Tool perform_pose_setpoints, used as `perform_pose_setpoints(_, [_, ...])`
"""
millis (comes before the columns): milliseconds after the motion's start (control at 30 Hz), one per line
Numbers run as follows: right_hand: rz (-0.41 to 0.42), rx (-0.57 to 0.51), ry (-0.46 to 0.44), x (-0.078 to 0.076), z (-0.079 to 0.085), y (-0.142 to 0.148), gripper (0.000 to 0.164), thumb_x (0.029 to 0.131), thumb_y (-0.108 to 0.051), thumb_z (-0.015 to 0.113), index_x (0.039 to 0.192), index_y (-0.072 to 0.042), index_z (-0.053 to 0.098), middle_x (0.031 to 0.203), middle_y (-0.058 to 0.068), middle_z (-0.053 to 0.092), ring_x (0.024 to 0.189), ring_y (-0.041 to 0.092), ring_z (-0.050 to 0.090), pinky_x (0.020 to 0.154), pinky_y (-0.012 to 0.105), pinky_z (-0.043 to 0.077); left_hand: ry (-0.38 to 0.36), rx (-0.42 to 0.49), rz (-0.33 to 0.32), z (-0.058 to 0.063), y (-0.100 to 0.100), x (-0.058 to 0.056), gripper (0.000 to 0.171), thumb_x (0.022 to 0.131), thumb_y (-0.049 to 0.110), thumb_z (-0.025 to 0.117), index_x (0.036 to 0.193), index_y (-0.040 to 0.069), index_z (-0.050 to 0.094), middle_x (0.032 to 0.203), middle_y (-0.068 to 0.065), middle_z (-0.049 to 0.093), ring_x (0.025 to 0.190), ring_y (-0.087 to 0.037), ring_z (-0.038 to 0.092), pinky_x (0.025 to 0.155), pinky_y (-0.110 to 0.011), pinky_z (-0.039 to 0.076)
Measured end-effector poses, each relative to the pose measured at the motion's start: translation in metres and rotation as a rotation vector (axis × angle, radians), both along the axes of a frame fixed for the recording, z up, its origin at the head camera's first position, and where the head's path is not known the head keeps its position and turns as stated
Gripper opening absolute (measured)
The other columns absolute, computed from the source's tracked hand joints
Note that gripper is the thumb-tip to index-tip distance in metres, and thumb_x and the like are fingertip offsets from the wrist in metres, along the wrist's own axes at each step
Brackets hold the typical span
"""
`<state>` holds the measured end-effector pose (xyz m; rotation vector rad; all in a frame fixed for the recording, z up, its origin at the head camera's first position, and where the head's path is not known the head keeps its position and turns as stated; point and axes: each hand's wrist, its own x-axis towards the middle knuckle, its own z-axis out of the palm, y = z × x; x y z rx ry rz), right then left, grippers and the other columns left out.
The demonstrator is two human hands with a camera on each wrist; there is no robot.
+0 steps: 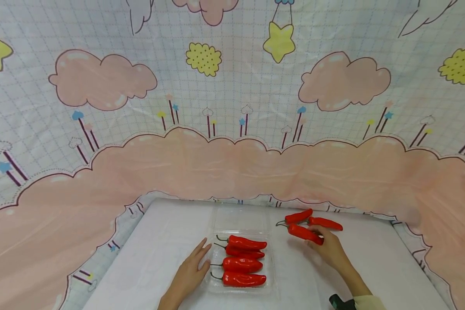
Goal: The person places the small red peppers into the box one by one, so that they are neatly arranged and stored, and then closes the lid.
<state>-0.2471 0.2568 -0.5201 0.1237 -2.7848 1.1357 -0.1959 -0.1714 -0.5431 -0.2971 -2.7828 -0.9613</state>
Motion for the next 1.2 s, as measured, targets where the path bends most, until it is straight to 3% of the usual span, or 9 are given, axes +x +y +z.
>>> perform_pose_setpoints(767, [0.007,-0.024,0.041,0.02,0.019,-0.025,0.046,0.083,-0.016,0.078,0.125,-0.011,0.06,0.118,0.01,0.066,0.106,0.026,0.059,0.089,0.04,0.053,-0.017,0.003,0.001,-0.005,-0.001,-0.004,0.047,0.094,0.018,0.062,0.14,0.013,0.055,0.156,-0.005,0.042,0.132,-0.035,0.052,0.104,-0.058,0.045])
perform_pose_setpoints(1200, [-0.004,-0.074,-0.044,0.025,0.016,-0.04,0.048,0.083,-0.018,0.078,0.127,-0.014,0.06,0.12,0.007,0.065,0.107,0.023,0.057,0.09,0.037,0.052,-0.026,0.006,-0.001,-0.004,-0.001,-0.004,0.047,0.095,0.018,0.062,0.141,0.013,0.054,0.157,-0.004,0.041,0.133,-0.035,0.051,0.105,-0.057,0.045])
